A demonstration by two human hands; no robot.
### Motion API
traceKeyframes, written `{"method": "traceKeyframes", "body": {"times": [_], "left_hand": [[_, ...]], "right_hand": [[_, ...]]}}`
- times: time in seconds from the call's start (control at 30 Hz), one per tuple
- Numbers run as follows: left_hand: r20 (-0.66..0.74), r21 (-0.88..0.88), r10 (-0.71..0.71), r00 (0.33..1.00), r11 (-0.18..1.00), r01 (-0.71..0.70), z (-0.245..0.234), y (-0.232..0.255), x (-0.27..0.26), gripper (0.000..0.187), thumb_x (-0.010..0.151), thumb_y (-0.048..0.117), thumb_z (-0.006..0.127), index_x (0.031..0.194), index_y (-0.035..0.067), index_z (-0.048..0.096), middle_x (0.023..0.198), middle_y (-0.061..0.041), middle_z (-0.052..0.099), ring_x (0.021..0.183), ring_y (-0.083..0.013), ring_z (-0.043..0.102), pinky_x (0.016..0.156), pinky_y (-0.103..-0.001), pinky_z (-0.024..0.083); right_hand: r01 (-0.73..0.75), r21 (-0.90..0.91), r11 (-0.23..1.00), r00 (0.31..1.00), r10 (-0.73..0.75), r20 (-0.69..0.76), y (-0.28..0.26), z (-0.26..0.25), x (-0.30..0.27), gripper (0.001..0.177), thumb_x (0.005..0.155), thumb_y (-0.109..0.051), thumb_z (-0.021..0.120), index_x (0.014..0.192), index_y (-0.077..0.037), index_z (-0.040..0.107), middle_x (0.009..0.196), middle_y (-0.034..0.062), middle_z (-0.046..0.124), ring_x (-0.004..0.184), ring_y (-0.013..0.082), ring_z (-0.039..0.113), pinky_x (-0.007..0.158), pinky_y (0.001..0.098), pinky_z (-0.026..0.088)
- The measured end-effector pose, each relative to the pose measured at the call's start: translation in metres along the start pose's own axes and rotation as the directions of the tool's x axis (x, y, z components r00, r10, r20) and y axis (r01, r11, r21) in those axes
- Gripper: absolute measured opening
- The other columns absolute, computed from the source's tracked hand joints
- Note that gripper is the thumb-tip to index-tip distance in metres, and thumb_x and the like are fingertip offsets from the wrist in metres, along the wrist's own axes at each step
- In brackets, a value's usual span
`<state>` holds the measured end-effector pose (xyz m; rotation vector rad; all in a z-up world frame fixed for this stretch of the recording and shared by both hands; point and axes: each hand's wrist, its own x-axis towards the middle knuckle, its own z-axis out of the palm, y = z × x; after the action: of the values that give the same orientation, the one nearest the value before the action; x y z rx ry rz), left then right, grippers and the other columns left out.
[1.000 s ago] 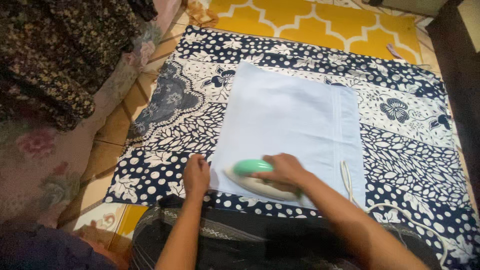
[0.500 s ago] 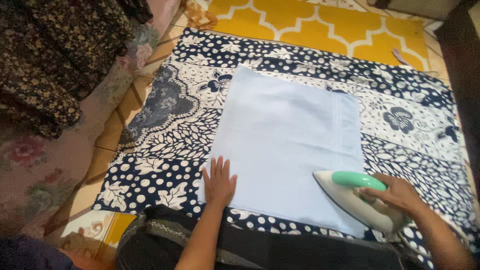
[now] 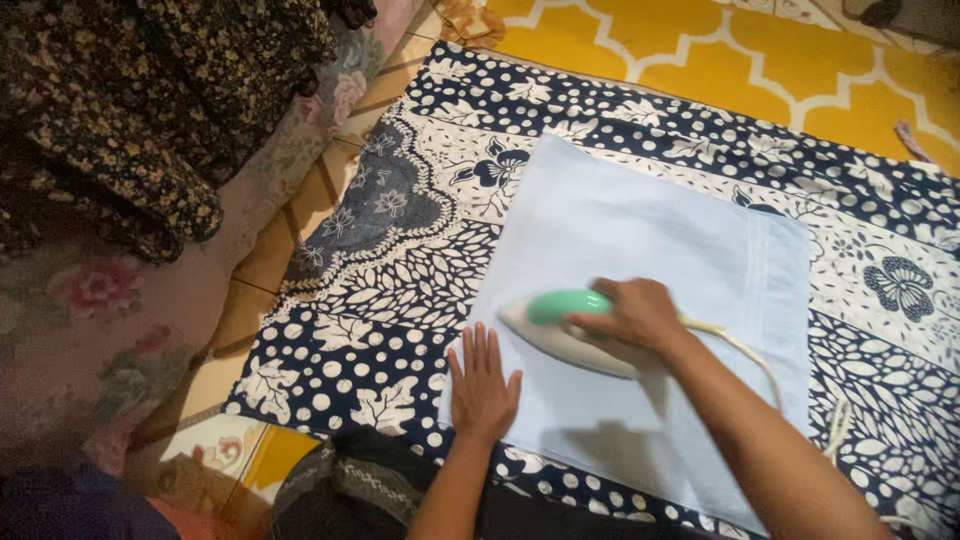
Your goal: The person irons a blue cloth with an iron on a mat on the floor, then folds the cloth into a rectangle.
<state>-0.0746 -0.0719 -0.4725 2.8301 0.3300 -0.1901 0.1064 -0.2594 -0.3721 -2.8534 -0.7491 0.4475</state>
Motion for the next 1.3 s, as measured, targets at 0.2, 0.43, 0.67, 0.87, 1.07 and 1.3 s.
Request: {"method": "traceKeyframes", "body": {"times": [0.2, 0.43, 0.67, 0.87, 1.07, 1.3], "left_hand": [[0.023, -0.013, 0.002, 1.0, 1.0, -0.001, -0.004, 0.003, 0.003, 0.081, 0.099, 0.05, 0.04, 0.157, 0.0, 0.013, 0.168, -0.018, 0.002, 0.154, -0.0345, -0.004, 0.121, -0.057, -0.001], [0.193, 0.174, -0.078, 0.978, 0.984, 0.044, -0.019, 0.011, 0.005, 0.082, 0.101, 0.057, 0.031, 0.159, 0.005, 0.008, 0.169, -0.015, -0.002, 0.155, -0.0328, -0.006, 0.122, -0.056, 0.0], [0.115, 0.192, -0.079, 0.99, 0.98, 0.056, -0.01, 0.012, 0.003, 0.084, 0.098, 0.057, 0.034, 0.158, 0.005, 0.008, 0.168, -0.015, -0.002, 0.154, -0.0312, -0.008, 0.122, -0.054, 0.0], [0.164, 0.133, -0.155, 0.974, 0.982, 0.134, -0.018, 0.026, 0.009, 0.082, 0.097, 0.048, 0.045, 0.159, 0.004, 0.013, 0.168, -0.018, 0.003, 0.155, -0.0342, -0.004, 0.121, -0.058, 0.0], [0.035, 0.062, 0.032, 0.999, 0.998, -0.034, -0.007, 0.029, 0.07, 0.076, 0.098, 0.045, 0.044, 0.158, 0.007, 0.019, 0.168, -0.012, 0.009, 0.156, -0.0283, 0.001, 0.123, -0.059, -0.001], [0.014, 0.11, 0.022, 1.0, 0.994, -0.023, -0.002, 0.011, 0.098, 0.076, 0.097, 0.05, 0.04, 0.157, 0.01, 0.017, 0.167, -0.008, 0.007, 0.154, -0.0259, 0.0, 0.121, -0.056, 0.001]], "right_hand": [[0.045, 0.041, 0.998, 0.996, -0.042, -0.075, -0.074, -0.004, 0.053, 0.07, 0.067, -0.078, 0.069, 0.105, -0.02, 0.076, 0.077, 0.0134, 0.074, 0.075, 0.0342, 0.073, 0.07, 0.0471, 0.057], [-0.065, 0.109, 0.992, 0.998, 0.065, 0.004, -0.018, -0.022, 0.003, 0.064, 0.069, -0.074, 0.07, 0.098, -0.018, 0.076, 0.081, 0.0125, 0.076, 0.08, 0.0326, 0.074, 0.074, 0.0464, 0.056], [-0.476, 0.125, 0.871, 0.878, 0.461, 0.129, 0.162, -0.027, -0.085, 0.07, 0.071, -0.076, 0.066, 0.115, -0.022, 0.076, 0.086, 0.0069, 0.081, 0.076, 0.024, 0.078, 0.075, 0.0419, 0.06], [-0.561, 0.037, 0.827, 0.828, 0.558, 0.058, 0.298, -0.021, -0.129, 0.08, 0.07, -0.079, 0.065, 0.128, -0.026, 0.072, 0.087, 0.0126, 0.081, 0.08, 0.0281, 0.078, 0.076, 0.0453, 0.061], [-0.507, 0.023, 0.862, 0.862, 0.506, 0.034, 0.284, -0.021, -0.1, 0.077, 0.062, -0.081, 0.067, 0.118, -0.028, 0.077, 0.085, 0.0096, 0.082, 0.082, 0.0277, 0.08, 0.076, 0.0441, 0.061], [-0.115, -0.053, 0.992, 0.993, 0.116, 0.013, 0.154, -0.036, 0.01, 0.069, 0.063, -0.084, 0.065, 0.101, -0.028, 0.078, 0.074, 0.0083, 0.077, 0.071, 0.0287, 0.075, 0.069, 0.0438, 0.058]]}}
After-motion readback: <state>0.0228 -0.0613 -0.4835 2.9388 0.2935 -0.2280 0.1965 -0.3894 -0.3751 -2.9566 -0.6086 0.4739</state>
